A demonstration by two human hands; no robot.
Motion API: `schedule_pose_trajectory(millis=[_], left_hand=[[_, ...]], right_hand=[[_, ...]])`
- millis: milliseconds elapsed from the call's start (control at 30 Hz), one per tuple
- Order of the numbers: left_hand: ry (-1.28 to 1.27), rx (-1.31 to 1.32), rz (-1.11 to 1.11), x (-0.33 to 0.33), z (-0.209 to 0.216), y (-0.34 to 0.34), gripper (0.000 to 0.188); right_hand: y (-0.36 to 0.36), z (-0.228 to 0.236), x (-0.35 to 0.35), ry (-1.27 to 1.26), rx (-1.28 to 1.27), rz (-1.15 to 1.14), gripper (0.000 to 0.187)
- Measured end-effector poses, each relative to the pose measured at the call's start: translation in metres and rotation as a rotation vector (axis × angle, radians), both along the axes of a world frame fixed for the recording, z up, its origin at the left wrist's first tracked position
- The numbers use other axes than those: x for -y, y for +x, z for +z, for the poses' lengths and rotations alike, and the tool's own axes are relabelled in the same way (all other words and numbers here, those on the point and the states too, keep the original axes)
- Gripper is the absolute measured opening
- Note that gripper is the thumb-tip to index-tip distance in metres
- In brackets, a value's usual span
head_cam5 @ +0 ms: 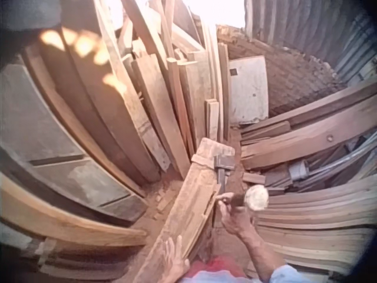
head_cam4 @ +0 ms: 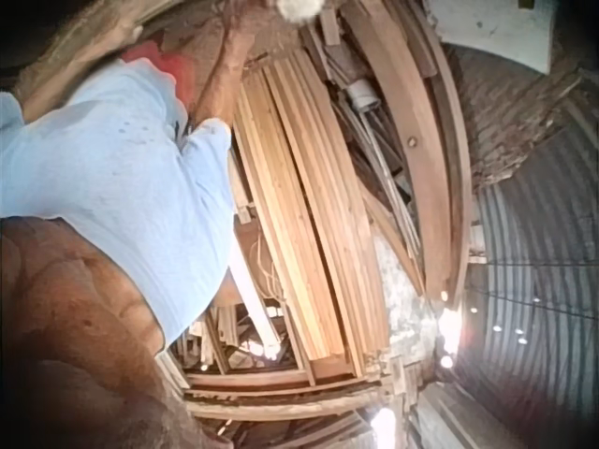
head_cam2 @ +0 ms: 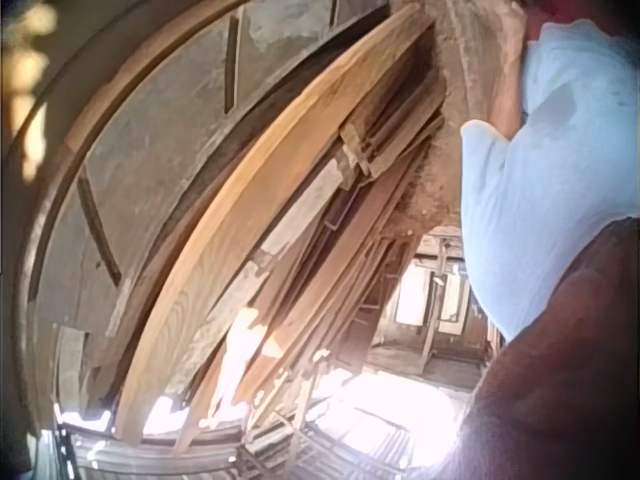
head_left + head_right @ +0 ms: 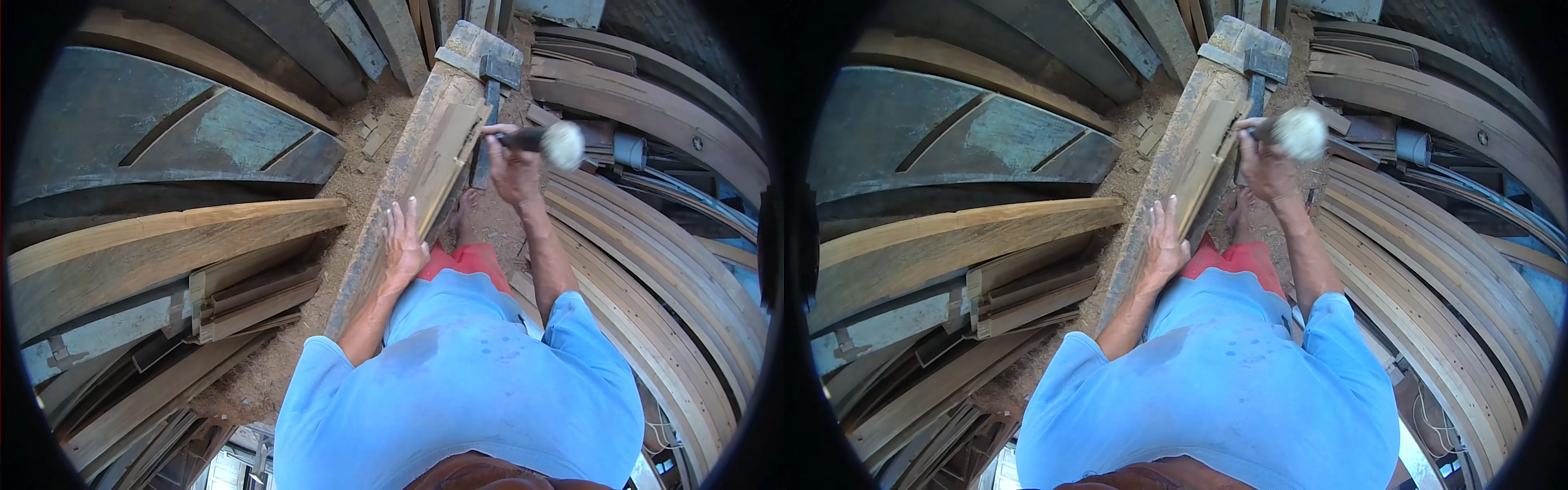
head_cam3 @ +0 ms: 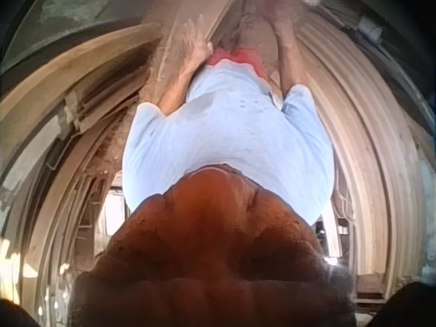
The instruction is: The person carves a slot into a long wooden plank using a mallet and a chisel. The person hammers the chisel repeatedly to remove wood, repositions the plank several times, and clears away wood shavings by hand.
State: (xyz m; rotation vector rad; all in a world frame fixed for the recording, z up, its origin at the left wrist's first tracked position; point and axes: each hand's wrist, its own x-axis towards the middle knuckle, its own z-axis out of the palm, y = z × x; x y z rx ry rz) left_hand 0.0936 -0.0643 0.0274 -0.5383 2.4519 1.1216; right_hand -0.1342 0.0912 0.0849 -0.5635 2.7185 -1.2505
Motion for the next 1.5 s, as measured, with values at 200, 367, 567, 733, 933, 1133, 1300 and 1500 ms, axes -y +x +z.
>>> schedule_pose_trajectory(millis=[200,367,567,733,933,1133,1300,1500], left_hand=[[-0.21,-0.05,-0.018,-0.048,-0.012,0.008,0.112],[-0.237,-0.058,-0.035,-0.051,-0.012,0.008,0.112],[-0.324,-0.068,-0.057,-0.06,-0.017,0.01,0.114],[-0.269,-0.041,-0.046,-0.061,-0.009,0.008,0.11],[-0.039,-0.096,-0.047,-0.015,-0.005,0.007,0.112],[0.011,-0.094,-0.089,0.0,-0.002,0.001,0.111],[0.031,-0.119,-0.084,0.001,-0.005,-0.001,0.11],[0.087,-0.069,-0.064,0.016,-0.009,-0.003,0.108]], right_hand=[[-0.016,-0.005,-0.061,-0.188,0.129,-0.373,0.015],[-0.011,-0.047,-0.087,0.047,0.181,-0.496,0.014],[-0.002,-0.106,-0.087,0.218,0.381,-0.483,0.043],[0.01,-0.115,-0.081,0.018,0.401,-0.493,0.044],[0.029,-0.042,-0.035,-0.02,0.456,-0.172,0.039],[0.024,-0.024,0.013,0.296,0.298,0.055,0.026],[0.029,-0.033,0.018,0.378,0.207,0.158,0.018],[0.022,-0.013,0.019,-0.472,0.593,-0.036,0.015]])
